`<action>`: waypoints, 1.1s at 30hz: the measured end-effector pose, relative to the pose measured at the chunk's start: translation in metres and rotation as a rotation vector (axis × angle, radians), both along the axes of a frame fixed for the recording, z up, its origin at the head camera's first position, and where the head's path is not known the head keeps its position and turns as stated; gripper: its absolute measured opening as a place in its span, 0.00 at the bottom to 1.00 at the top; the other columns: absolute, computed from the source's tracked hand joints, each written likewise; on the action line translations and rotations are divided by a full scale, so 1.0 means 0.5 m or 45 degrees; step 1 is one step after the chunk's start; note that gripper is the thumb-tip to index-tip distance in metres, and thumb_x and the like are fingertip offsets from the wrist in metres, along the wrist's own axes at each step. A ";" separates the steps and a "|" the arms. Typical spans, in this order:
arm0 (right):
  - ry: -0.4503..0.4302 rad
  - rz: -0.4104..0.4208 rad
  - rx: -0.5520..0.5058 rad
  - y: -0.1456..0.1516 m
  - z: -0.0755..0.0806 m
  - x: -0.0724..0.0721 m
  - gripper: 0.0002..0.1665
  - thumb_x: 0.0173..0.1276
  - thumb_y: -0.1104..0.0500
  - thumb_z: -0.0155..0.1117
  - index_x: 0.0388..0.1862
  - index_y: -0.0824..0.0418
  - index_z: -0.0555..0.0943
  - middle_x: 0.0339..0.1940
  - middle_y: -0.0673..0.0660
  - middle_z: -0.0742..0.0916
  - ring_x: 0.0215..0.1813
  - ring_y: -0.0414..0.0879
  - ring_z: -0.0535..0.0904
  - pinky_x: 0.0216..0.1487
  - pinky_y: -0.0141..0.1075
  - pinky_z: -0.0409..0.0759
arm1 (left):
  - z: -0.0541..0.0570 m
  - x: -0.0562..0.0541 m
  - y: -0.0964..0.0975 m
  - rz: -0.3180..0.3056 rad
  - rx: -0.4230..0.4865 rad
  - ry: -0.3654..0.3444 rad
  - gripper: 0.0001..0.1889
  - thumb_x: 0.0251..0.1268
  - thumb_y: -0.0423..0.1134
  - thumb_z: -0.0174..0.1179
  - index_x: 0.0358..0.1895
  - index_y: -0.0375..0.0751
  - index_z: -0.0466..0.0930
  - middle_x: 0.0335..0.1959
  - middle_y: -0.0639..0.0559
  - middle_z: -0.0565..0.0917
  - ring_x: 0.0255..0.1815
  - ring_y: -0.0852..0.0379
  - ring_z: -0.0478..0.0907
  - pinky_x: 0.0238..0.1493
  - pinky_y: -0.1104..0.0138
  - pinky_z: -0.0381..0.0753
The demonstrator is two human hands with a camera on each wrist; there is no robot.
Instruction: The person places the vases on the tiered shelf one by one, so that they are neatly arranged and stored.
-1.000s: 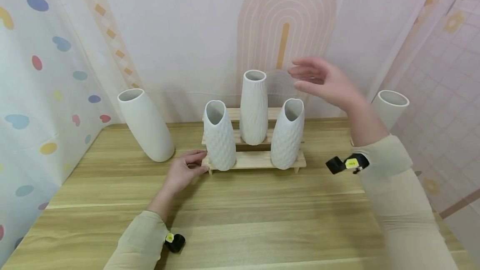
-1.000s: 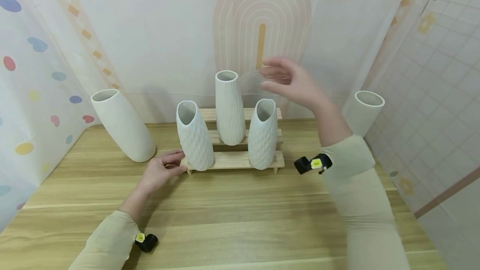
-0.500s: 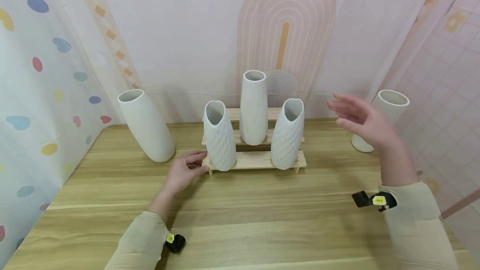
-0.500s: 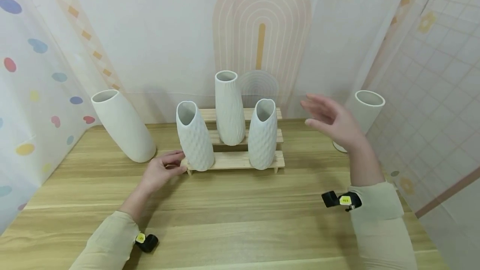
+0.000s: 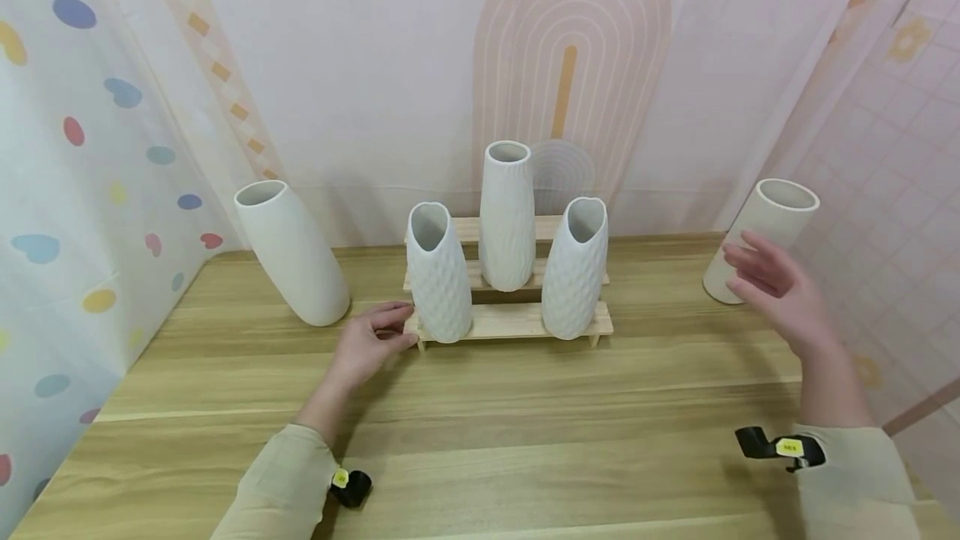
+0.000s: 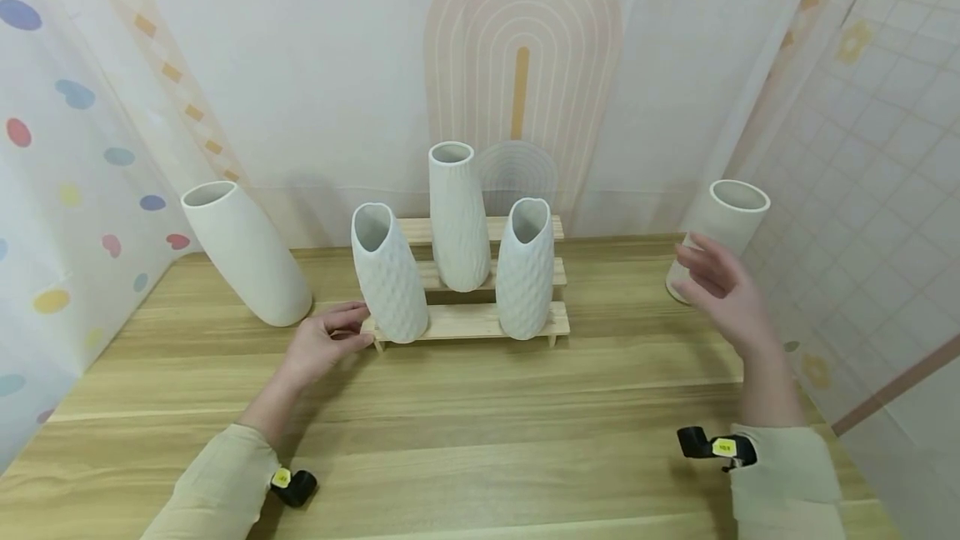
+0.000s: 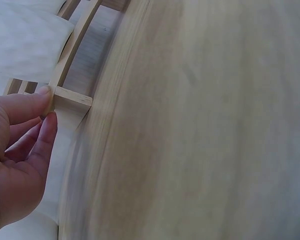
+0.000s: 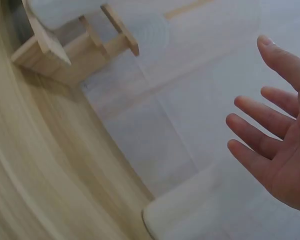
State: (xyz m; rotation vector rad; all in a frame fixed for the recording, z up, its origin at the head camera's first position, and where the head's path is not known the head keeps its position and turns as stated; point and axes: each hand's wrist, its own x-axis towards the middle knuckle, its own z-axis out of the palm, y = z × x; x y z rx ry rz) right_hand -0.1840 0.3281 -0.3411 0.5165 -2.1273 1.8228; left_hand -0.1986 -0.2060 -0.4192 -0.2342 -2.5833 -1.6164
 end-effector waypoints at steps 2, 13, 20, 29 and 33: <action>-0.017 -0.054 -0.073 0.014 -0.008 0.006 0.36 0.67 0.77 0.59 0.71 0.56 0.71 0.54 0.39 0.85 0.55 0.30 0.78 0.52 0.18 0.72 | 0.001 0.001 0.000 0.001 0.002 -0.001 0.23 0.58 0.28 0.70 0.59 0.28 0.80 0.62 0.37 0.77 0.50 0.44 0.78 0.48 0.71 0.80; -0.292 -0.627 0.085 0.058 -0.015 0.008 0.45 0.68 0.60 0.67 0.80 0.57 0.57 0.57 0.38 0.79 0.57 0.29 0.71 0.56 0.14 0.64 | 0.002 0.002 0.001 0.009 0.003 -0.009 0.24 0.58 0.29 0.71 0.59 0.29 0.80 0.63 0.38 0.77 0.51 0.45 0.78 0.49 0.70 0.80; -0.396 -0.684 0.220 0.066 -0.012 -0.014 0.54 0.70 0.53 0.65 0.83 0.55 0.41 0.80 0.60 0.59 0.76 0.44 0.59 0.74 0.33 0.55 | 0.005 0.003 0.002 0.013 -0.001 -0.016 0.24 0.58 0.29 0.71 0.59 0.29 0.79 0.63 0.38 0.76 0.51 0.45 0.78 0.50 0.68 0.80; -0.505 -0.576 0.267 0.078 -0.007 -0.052 0.64 0.69 0.47 0.65 0.80 0.48 0.26 0.81 0.63 0.45 0.80 0.58 0.43 0.76 0.52 0.45 | 0.003 0.001 0.000 0.016 -0.006 -0.031 0.24 0.58 0.30 0.71 0.59 0.29 0.79 0.64 0.38 0.76 0.52 0.45 0.77 0.50 0.69 0.80; -0.500 -0.588 0.231 0.078 -0.007 -0.074 0.63 0.69 0.47 0.66 0.80 0.44 0.27 0.81 0.63 0.47 0.79 0.59 0.46 0.76 0.52 0.50 | 0.004 0.002 0.000 0.019 -0.020 -0.033 0.24 0.58 0.30 0.71 0.59 0.30 0.80 0.63 0.39 0.76 0.51 0.45 0.78 0.48 0.71 0.79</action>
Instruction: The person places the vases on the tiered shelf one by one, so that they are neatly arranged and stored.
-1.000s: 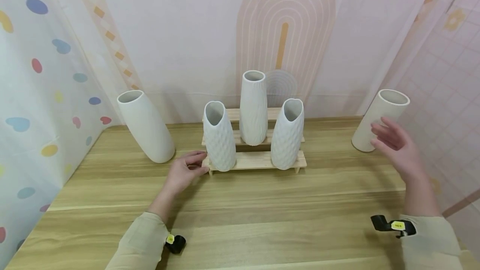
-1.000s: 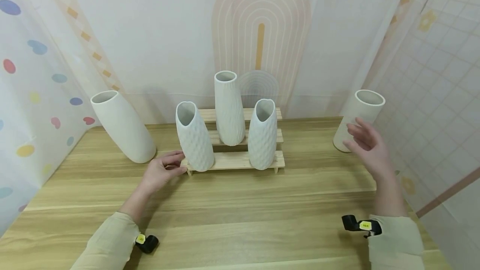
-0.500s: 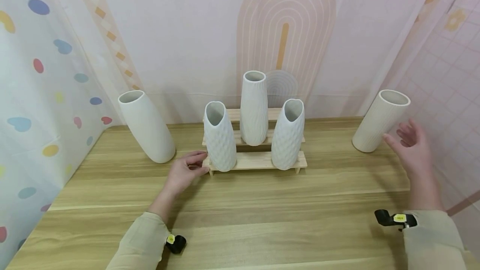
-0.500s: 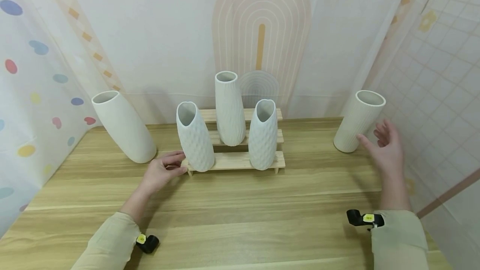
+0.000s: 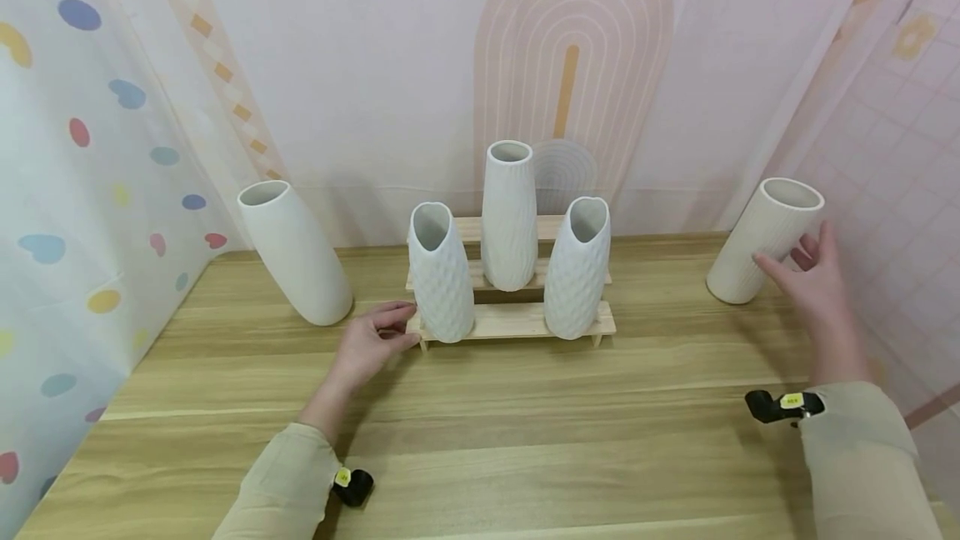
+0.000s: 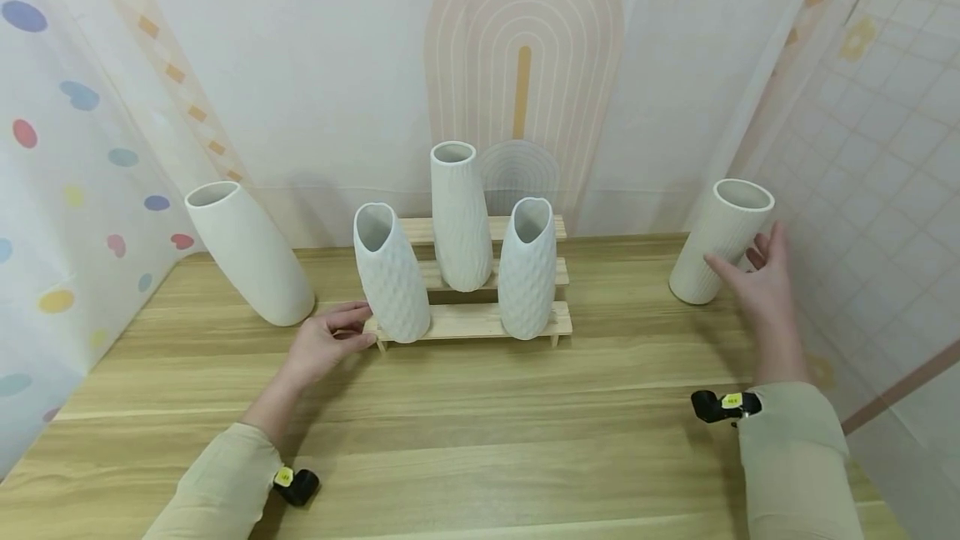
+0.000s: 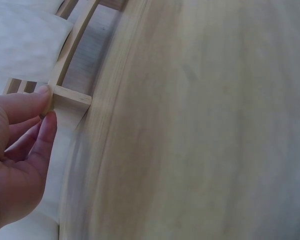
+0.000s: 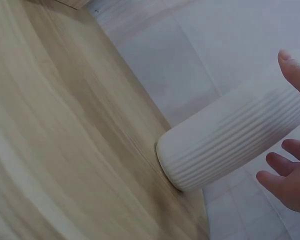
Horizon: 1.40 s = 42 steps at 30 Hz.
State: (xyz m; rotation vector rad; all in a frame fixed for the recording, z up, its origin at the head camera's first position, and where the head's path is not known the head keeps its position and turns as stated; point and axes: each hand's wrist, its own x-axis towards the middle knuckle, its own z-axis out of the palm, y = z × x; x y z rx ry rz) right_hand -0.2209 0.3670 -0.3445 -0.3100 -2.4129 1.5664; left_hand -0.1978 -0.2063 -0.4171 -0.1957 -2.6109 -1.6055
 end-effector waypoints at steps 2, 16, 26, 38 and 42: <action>0.021 -0.012 -0.015 -0.002 0.003 -0.011 0.60 0.68 0.48 0.66 0.81 0.38 0.32 0.81 0.62 0.50 0.79 0.59 0.49 0.74 0.52 0.56 | 0.001 0.000 0.000 -0.003 -0.005 0.004 0.24 0.59 0.30 0.71 0.59 0.30 0.80 0.63 0.39 0.76 0.51 0.45 0.78 0.49 0.70 0.80; 0.030 -0.098 -0.059 -0.002 0.017 -0.050 0.52 0.67 0.50 0.68 0.81 0.43 0.48 0.76 0.60 0.61 0.71 0.51 0.60 0.72 0.43 0.62 | 0.003 -0.001 0.001 -0.012 0.013 0.028 0.24 0.58 0.30 0.71 0.59 0.29 0.80 0.63 0.38 0.77 0.50 0.45 0.78 0.50 0.66 0.81; 0.017 -0.161 0.031 -0.006 0.012 -0.049 0.52 0.64 0.46 0.70 0.80 0.46 0.53 0.74 0.61 0.65 0.66 0.51 0.66 0.63 0.39 0.70 | 0.004 0.001 0.001 -0.017 0.016 0.019 0.24 0.58 0.30 0.71 0.59 0.30 0.80 0.63 0.38 0.76 0.51 0.44 0.78 0.51 0.63 0.80; 0.175 -0.001 0.033 -0.065 0.051 -0.047 0.44 0.63 0.50 0.74 0.75 0.47 0.64 0.55 0.45 0.76 0.53 0.36 0.71 0.48 0.26 0.72 | 0.003 0.002 0.002 -0.009 0.009 0.007 0.24 0.59 0.30 0.71 0.59 0.29 0.79 0.63 0.37 0.76 0.51 0.45 0.78 0.48 0.72 0.79; 0.279 0.074 0.029 -0.095 0.084 -0.055 0.41 0.62 0.54 0.74 0.73 0.46 0.67 0.53 0.43 0.78 0.53 0.37 0.73 0.46 0.24 0.74 | 0.030 0.018 0.013 -0.016 0.015 0.006 0.23 0.59 0.26 0.69 0.58 0.24 0.78 0.63 0.33 0.75 0.51 0.41 0.77 0.46 0.74 0.79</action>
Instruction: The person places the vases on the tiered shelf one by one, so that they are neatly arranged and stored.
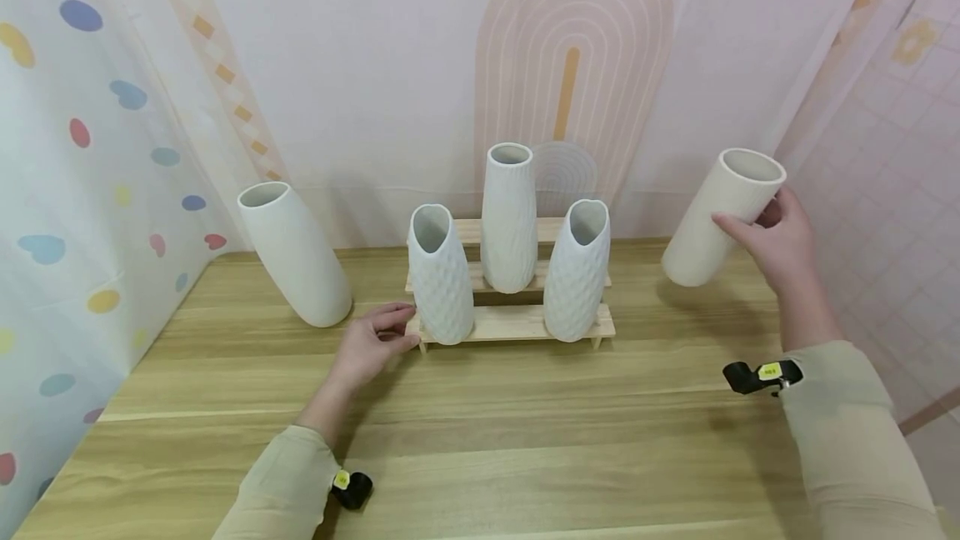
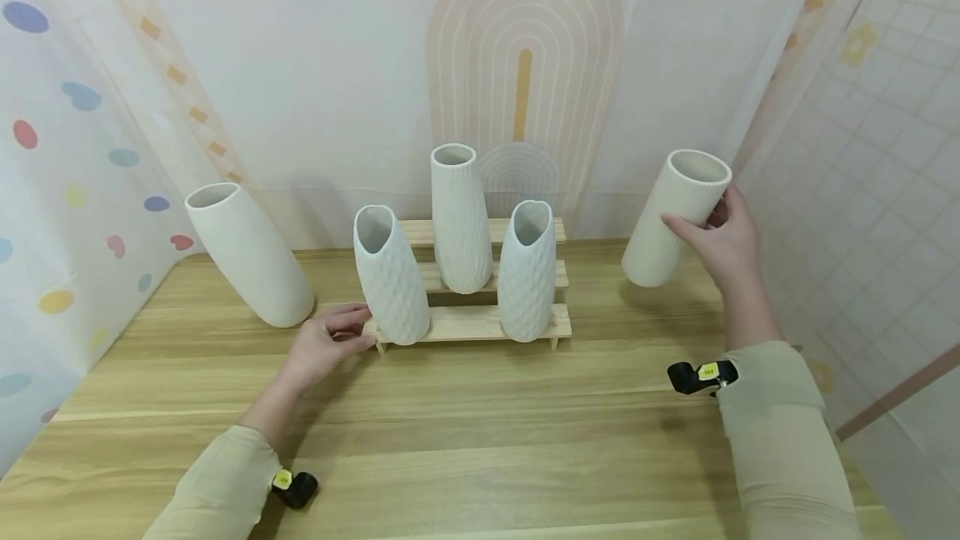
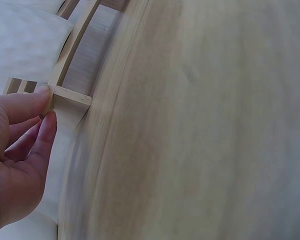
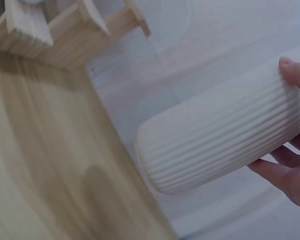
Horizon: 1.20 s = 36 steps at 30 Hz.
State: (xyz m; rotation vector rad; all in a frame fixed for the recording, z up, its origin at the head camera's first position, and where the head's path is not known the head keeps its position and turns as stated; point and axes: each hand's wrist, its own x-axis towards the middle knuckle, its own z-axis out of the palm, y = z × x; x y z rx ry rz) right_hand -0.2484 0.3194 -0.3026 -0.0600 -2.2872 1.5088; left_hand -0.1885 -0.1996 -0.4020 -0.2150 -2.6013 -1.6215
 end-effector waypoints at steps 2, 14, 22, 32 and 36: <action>0.037 0.037 0.001 -0.017 0.017 -0.003 0.41 0.62 0.55 0.74 0.73 0.47 0.68 0.54 0.45 0.78 0.54 0.38 0.74 0.45 0.25 0.74 | 0.017 0.010 0.007 0.000 -0.003 -0.003 0.23 0.59 0.24 0.68 0.58 0.22 0.77 0.62 0.31 0.75 0.51 0.39 0.77 0.46 0.73 0.79; 0.154 0.200 0.022 -0.108 0.098 -0.025 0.40 0.59 0.59 0.76 0.70 0.50 0.70 0.55 0.51 0.81 0.52 0.41 0.77 0.47 0.28 0.76 | -0.032 -0.017 -0.013 -0.005 0.017 0.035 0.24 0.57 0.29 0.71 0.58 0.27 0.80 0.62 0.36 0.77 0.49 0.44 0.78 0.47 0.72 0.80; 0.122 0.294 0.002 -0.164 0.119 -0.043 0.42 0.59 0.58 0.76 0.71 0.52 0.68 0.58 0.55 0.80 0.53 0.45 0.76 0.48 0.32 0.78 | -0.035 -0.021 -0.015 0.005 0.000 0.028 0.23 0.58 0.29 0.71 0.58 0.29 0.80 0.62 0.38 0.77 0.49 0.45 0.78 0.47 0.72 0.80; 0.092 0.316 0.049 -0.205 0.121 -0.079 0.42 0.58 0.55 0.77 0.71 0.53 0.69 0.57 0.57 0.80 0.53 0.46 0.76 0.47 0.33 0.77 | -0.028 -0.017 -0.010 0.005 -0.015 0.010 0.24 0.58 0.30 0.71 0.59 0.29 0.80 0.63 0.38 0.76 0.51 0.44 0.78 0.49 0.69 0.80; 0.106 0.331 0.022 -0.212 0.122 -0.089 0.42 0.59 0.56 0.76 0.71 0.55 0.69 0.58 0.58 0.80 0.53 0.47 0.77 0.49 0.34 0.78 | -0.004 -0.004 0.000 0.001 -0.004 0.003 0.23 0.59 0.27 0.69 0.59 0.26 0.79 0.63 0.34 0.76 0.51 0.41 0.77 0.48 0.71 0.80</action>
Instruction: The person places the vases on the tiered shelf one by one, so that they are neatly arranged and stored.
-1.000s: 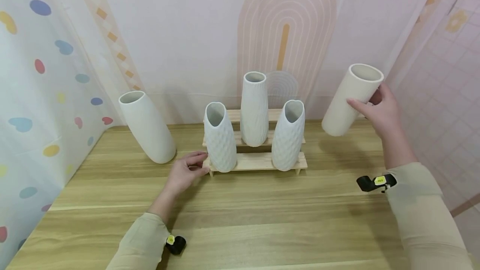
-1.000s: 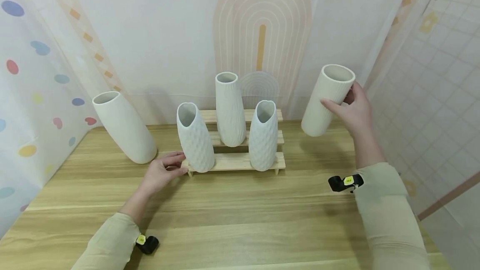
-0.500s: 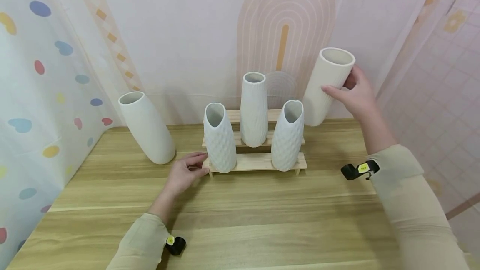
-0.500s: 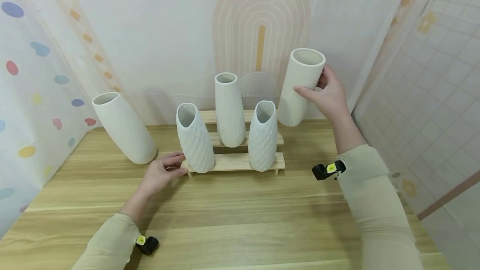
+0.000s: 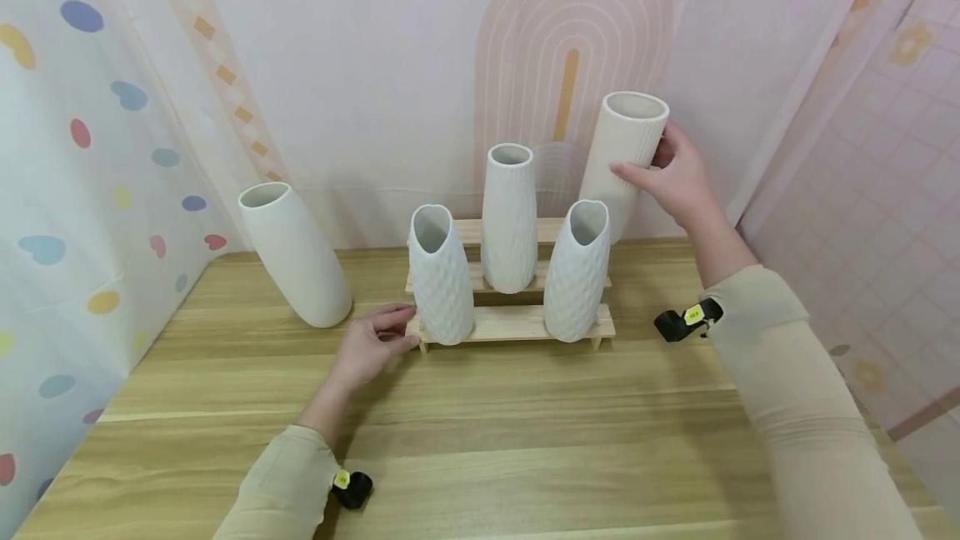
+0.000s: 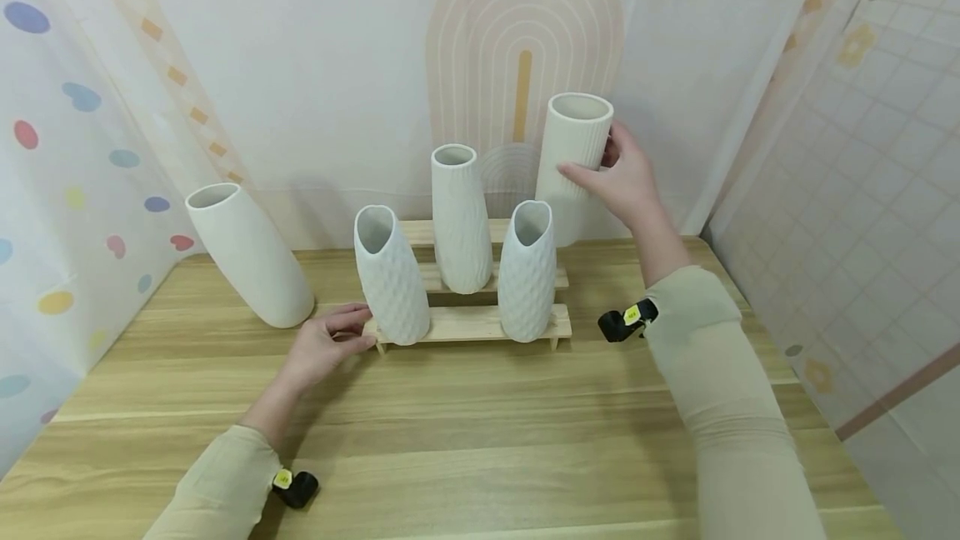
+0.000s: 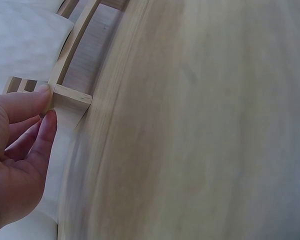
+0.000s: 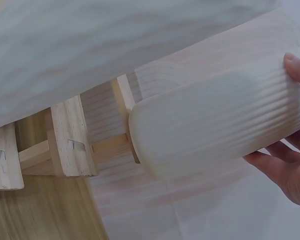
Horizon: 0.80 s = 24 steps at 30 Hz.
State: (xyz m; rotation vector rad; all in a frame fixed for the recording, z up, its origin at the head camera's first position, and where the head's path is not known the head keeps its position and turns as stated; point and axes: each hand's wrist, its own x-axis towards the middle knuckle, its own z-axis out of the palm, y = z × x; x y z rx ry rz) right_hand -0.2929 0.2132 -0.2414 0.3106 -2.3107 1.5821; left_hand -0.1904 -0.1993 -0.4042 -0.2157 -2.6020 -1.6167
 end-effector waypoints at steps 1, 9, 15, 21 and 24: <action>0.000 0.005 -0.003 -0.002 0.001 -0.002 0.42 0.59 0.57 0.76 0.71 0.55 0.69 0.58 0.58 0.80 0.53 0.47 0.76 0.49 0.35 0.78 | 0.009 0.005 0.004 -0.003 0.003 0.001 0.23 0.59 0.26 0.69 0.58 0.24 0.78 0.63 0.33 0.75 0.51 0.40 0.77 0.48 0.71 0.80; -0.008 0.022 0.046 -0.013 0.007 -0.021 0.41 0.60 0.55 0.75 0.70 0.57 0.69 0.57 0.59 0.80 0.53 0.48 0.76 0.50 0.36 0.77 | -0.006 -0.006 -0.003 0.004 0.008 0.008 0.23 0.58 0.27 0.70 0.58 0.25 0.79 0.63 0.34 0.76 0.51 0.40 0.78 0.49 0.67 0.81; 0.000 0.025 0.065 -0.025 0.007 -0.032 0.41 0.59 0.55 0.76 0.70 0.58 0.69 0.58 0.60 0.80 0.54 0.49 0.77 0.51 0.38 0.77 | -0.014 -0.010 -0.006 0.008 0.009 0.013 0.23 0.57 0.26 0.70 0.58 0.26 0.79 0.62 0.34 0.76 0.51 0.39 0.78 0.49 0.67 0.81; -0.022 0.047 0.066 -0.035 0.010 -0.038 0.43 0.60 0.54 0.75 0.72 0.55 0.67 0.63 0.61 0.78 0.59 0.52 0.76 0.59 0.46 0.77 | -0.001 -0.001 0.001 -0.002 0.009 0.017 0.23 0.57 0.24 0.69 0.57 0.24 0.78 0.61 0.32 0.76 0.50 0.37 0.78 0.49 0.66 0.81; -0.023 0.054 0.059 -0.036 0.011 -0.039 0.43 0.60 0.54 0.75 0.72 0.55 0.67 0.63 0.61 0.78 0.60 0.53 0.76 0.61 0.49 0.76 | -0.011 -0.006 -0.004 0.001 0.010 0.022 0.24 0.57 0.27 0.71 0.58 0.27 0.79 0.62 0.35 0.77 0.50 0.41 0.78 0.49 0.69 0.81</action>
